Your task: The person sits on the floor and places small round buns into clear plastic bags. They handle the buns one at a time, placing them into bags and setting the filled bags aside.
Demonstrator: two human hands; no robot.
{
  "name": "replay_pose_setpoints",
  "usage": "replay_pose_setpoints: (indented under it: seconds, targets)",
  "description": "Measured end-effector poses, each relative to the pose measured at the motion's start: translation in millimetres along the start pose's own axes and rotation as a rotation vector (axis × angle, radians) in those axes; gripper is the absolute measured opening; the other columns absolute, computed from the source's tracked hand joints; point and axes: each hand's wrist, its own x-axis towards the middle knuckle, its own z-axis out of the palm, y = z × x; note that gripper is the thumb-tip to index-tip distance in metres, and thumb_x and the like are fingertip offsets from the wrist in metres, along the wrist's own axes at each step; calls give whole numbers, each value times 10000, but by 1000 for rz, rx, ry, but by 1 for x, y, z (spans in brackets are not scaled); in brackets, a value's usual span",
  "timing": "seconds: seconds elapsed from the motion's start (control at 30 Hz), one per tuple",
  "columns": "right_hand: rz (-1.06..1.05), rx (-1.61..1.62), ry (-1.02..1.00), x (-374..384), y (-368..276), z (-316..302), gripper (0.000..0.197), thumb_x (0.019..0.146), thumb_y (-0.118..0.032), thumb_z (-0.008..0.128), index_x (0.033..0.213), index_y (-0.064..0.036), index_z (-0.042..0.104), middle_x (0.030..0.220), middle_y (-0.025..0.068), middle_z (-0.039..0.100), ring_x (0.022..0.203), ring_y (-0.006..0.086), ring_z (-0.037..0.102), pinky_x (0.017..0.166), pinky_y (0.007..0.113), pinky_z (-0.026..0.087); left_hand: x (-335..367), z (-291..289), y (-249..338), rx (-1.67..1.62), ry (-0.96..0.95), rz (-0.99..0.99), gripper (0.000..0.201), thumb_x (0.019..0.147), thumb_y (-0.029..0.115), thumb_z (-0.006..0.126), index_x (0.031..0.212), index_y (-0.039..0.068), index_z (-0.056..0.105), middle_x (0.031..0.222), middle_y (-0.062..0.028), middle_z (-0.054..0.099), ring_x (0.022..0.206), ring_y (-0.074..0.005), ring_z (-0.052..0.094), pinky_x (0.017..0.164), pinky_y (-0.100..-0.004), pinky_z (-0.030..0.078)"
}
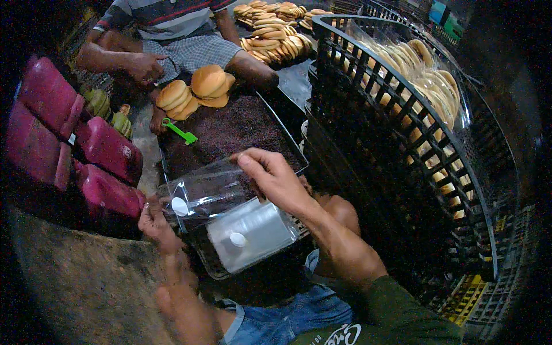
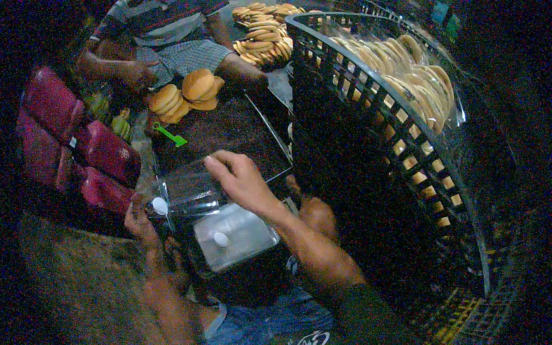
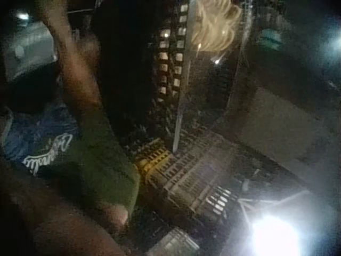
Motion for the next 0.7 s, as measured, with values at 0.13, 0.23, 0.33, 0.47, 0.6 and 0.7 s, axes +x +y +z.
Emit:
replay_pose_setpoints:
  seconds: [0.13,0.23,0.33,0.47,0.6,0.7]
  targets:
    - [-85,-10,-32,1,-1,-7,280,924,-231,622,1062,5,681,855,86,692,801,135,635,745,293,505,-2,-14,24,-108,-314,-129,286,930,246,661,888,-32,711,814,-41,688,708,-99,594,678,-255,467]
    - [-111,51,-14,0,2,1,289,937,-243,613,1075,-1,686,878,76,690,844,124,625,777,288,498,-5,-9,27,-66,-346,-99,303,938,261,652,887,-32,708,840,-62,699,726,-109,605,694,-266,472]
    - [7,244,-140,-3,6,12,299,960,-259,586,1062,2,692,880,64,688,867,126,622,792,291,500,-2,-9,9,-223,-348,-301,357,953,308,631,848,-28,696,800,-41,679,708,-102,582,688,-278,466]
    - [60,200,-307,-5,27,14,320,1002,-203,512,1216,21,590,964,73,671,916,145,634,815,286,512,-12,7,23,23,-187,-117,467,974,376,582,736,-19,653,649,2,576,618,-85,481,596,-278,403]
    - [77,88,-290,-9,-1,18,383,967,-200,566,1273,29,535,1045,99,655,1006,157,624,860,292,502,-2,-4,28,70,-134,-217,495,987,391,540,742,-20,668,654,-26,624,626,-81,529,599,-244,424]
    - [-269,51,-276,-8,9,17,528,849,-242,699,1292,-6,536,1160,180,635,1142,281,598,957,383,478,0,2,33,-68,-70,-362,528,985,439,516,818,-26,702,718,-42,669,645,-90,570,604,-249,443]
